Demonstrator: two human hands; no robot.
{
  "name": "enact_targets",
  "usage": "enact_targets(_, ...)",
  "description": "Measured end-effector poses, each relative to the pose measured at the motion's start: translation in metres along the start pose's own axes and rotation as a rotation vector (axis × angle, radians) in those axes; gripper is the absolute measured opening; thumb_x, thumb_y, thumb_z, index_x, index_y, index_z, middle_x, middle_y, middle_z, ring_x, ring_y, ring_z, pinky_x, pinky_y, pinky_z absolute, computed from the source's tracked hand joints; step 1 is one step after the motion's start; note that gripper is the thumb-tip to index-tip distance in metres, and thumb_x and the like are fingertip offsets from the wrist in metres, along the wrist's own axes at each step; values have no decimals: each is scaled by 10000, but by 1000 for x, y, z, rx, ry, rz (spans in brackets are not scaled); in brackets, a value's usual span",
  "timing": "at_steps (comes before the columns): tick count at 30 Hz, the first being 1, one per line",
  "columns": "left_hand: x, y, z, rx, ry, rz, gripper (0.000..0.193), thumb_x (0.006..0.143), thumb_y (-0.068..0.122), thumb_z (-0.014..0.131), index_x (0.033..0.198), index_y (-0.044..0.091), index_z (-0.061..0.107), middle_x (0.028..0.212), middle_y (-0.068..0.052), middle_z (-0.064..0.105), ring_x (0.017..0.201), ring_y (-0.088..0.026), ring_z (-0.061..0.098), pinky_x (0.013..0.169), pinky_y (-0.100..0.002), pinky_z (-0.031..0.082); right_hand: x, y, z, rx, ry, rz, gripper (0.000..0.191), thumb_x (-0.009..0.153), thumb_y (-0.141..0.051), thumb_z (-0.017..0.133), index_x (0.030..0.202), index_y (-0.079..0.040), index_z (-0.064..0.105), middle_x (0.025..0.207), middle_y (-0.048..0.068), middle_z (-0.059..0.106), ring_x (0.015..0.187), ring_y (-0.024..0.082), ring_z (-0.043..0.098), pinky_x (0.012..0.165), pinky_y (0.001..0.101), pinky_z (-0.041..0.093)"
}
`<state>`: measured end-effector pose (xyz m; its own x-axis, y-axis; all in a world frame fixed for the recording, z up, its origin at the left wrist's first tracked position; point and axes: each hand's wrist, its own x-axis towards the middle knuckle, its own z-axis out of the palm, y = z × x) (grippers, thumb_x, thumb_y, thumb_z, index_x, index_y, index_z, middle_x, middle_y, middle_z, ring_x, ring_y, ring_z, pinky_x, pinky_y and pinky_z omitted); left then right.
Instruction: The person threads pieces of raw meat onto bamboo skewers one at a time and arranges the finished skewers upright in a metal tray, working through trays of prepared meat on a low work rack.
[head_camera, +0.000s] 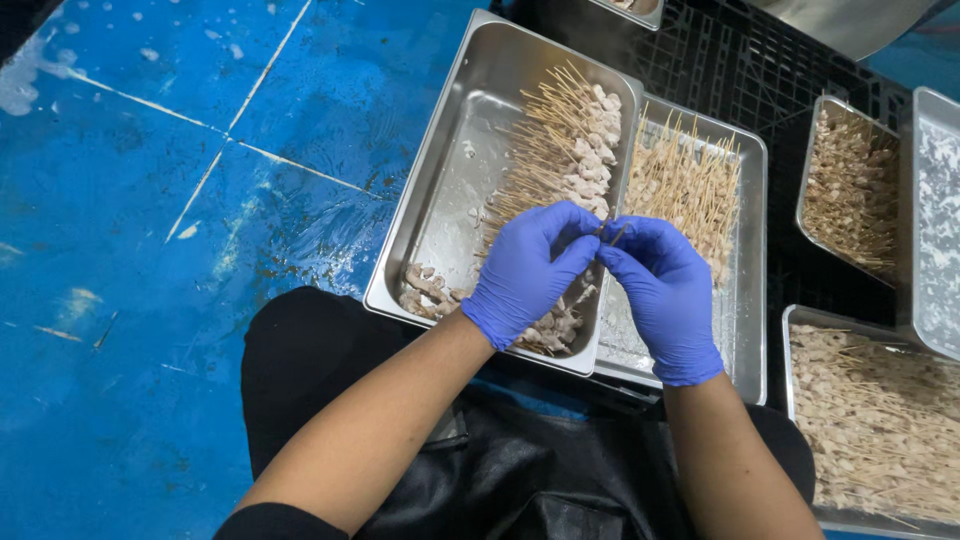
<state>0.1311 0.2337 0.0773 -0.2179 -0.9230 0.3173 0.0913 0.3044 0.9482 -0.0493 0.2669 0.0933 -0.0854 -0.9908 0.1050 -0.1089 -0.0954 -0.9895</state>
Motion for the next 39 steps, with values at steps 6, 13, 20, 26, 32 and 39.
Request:
enact_targets(6,8,-10,3,-223,106,-155,106,955,125,691,1028,49,679,854,-34,682,722,-86,654,608,-266,580,-13,19,-13,185,181,-49,222,946,66,682,1152,-7,643,1131,89,687,1001,173,689,935,323,584)
enact_targets(13,24,-29,-10,-222,314,-72,94,954,103,726,1025,57,687,892,12,690,778,-35,618,676,-200,535,-19,32,-32,120,279,-69,219,990,39,652,1203,-12,658,1086,85,687,986,175,693,918,299,571)
enact_targets(20,28,-33,-13,-249,284,-43,98,957,97,717,1029,44,677,945,11,689,869,-43,639,750,-210,582,-37,38,19,-558,-201,-148,332,906,6,687,1204,-119,762,948,51,682,828,158,651,739,318,555)
enact_targets(26,24,-29,-19,-114,241,-83,118,949,117,715,1035,39,692,893,-6,708,817,-57,647,735,-230,562,-33,26,40,-750,-163,-89,276,911,-109,748,1185,-143,759,920,29,678,785,110,637,731,310,544)
enact_targets(32,14,-22,-3,-104,38,-82,139,948,127,696,1058,43,686,913,-33,747,837,-68,701,764,-254,586,0,8,13,-362,82,-107,329,925,-41,737,1251,-73,700,1072,-2,694,867,67,608,826,230,540)
enact_targets(39,9,-18,1,-33,-59,-56,165,934,130,697,1075,45,699,910,-71,766,812,-101,727,752,-272,594,8,11,6,-138,75,-92,181,956,0,736,1136,2,716,1069,47,734,986,104,684,920,239,562)
